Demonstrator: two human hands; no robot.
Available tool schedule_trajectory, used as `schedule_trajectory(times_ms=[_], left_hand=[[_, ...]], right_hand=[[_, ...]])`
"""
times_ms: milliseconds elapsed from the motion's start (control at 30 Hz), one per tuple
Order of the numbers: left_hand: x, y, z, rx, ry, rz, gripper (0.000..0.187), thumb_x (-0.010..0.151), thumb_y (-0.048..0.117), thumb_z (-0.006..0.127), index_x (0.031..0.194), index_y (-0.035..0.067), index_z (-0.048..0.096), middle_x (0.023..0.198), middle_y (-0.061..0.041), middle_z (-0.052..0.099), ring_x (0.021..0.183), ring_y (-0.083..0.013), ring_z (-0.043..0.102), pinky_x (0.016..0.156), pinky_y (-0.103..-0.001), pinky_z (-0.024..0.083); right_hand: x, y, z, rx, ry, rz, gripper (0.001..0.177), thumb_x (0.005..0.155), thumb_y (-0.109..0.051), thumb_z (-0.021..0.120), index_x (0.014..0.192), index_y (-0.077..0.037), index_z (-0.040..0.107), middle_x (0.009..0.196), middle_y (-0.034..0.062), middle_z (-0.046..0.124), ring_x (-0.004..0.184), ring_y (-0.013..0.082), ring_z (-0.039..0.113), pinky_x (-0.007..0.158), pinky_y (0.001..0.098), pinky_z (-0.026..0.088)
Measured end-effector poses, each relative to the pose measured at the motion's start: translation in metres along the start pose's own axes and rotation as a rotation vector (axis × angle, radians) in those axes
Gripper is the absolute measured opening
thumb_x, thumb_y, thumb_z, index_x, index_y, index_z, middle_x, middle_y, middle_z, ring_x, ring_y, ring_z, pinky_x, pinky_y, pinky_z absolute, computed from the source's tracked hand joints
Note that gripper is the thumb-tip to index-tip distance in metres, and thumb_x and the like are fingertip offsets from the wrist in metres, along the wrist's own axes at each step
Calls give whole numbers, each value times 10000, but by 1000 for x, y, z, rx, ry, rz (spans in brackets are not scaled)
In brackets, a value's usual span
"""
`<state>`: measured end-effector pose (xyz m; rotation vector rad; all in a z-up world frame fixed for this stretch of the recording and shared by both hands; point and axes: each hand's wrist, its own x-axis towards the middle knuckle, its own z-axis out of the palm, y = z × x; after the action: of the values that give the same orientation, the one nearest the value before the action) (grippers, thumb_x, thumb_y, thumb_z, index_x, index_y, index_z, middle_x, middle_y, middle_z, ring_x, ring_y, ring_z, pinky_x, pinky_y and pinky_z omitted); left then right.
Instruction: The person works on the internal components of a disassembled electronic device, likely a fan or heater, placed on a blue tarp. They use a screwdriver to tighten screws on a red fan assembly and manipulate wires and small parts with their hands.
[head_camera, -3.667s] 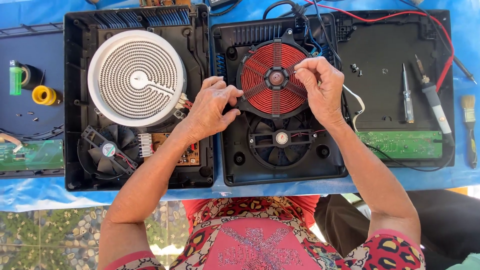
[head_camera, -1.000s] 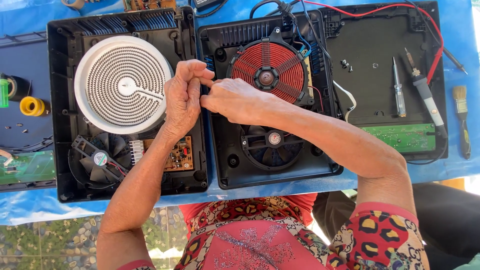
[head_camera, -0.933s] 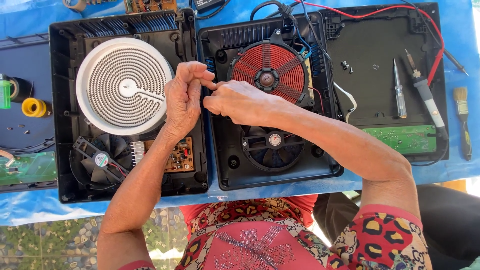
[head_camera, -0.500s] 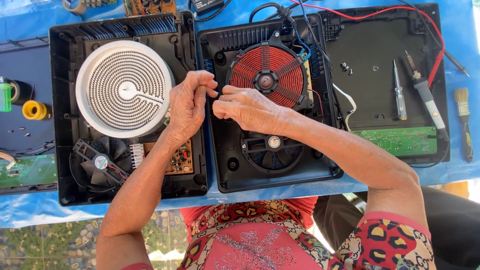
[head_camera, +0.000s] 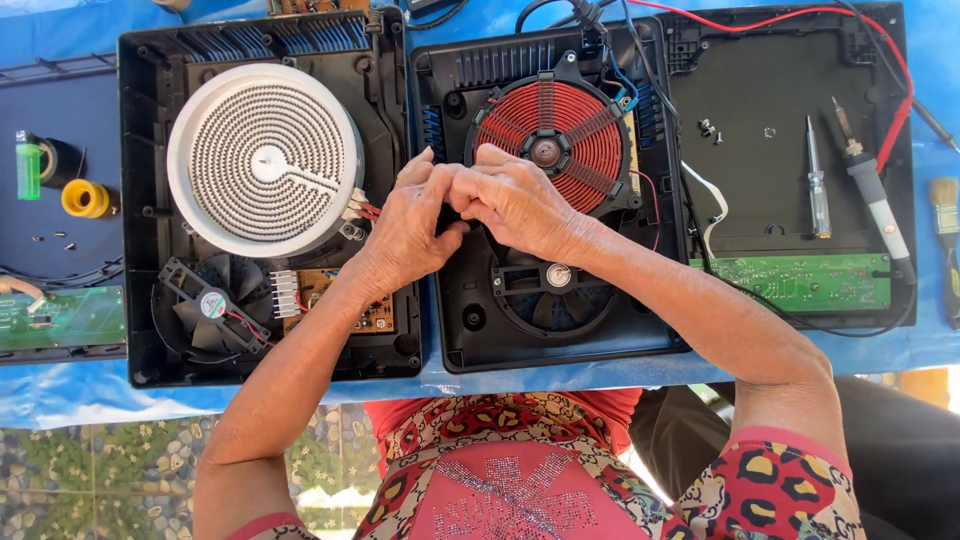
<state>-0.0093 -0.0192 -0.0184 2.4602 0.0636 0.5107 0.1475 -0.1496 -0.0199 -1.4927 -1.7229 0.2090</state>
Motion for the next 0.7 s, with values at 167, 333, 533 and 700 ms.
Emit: schedule_trajectory(times_ms=[167, 333, 533, 700], left_hand=[[-6, -10, 14, -13, 50, -5, 460, 768, -23, 844, 1115, 38, 548, 810, -176, 685, 927, -386, 635, 1212, -594, 316], [-9, -9, 18, -10, 88, -25, 454, 766, 4, 847, 1095, 54, 537, 807, -143, 674, 935, -350, 634, 1244, -574, 307], [-11, -10, 21, -8, 96, -25, 462, 768, 2, 846, 1088, 48, 516, 809, -136, 685, 955, -331, 641, 1248, -567, 293], [-10, -16, 21, 5, 74, -33, 613, 718, -3, 873, 1236, 39, 548, 840, -107, 679, 997, -352, 682, 1249, -542, 325]], right_hand=[[-5, -3, 7, -52, -9, -21, 247, 955, -104, 707, 858, -175, 491, 755, 0, 527, 809, 253, 525, 722, 350, 529], [-4, -3, 7, -21, -12, -40, 236, 951, -95, 714, 865, -173, 509, 747, 0, 510, 805, 261, 527, 734, 339, 525], [-4, -2, 10, -10, 10, 62, 231, 920, -98, 759, 899, -172, 541, 789, -13, 574, 797, 258, 552, 724, 365, 540], [-6, 1, 11, -137, 6, -30, 161, 972, -127, 714, 880, -153, 585, 779, 28, 512, 781, 278, 540, 708, 377, 526]])
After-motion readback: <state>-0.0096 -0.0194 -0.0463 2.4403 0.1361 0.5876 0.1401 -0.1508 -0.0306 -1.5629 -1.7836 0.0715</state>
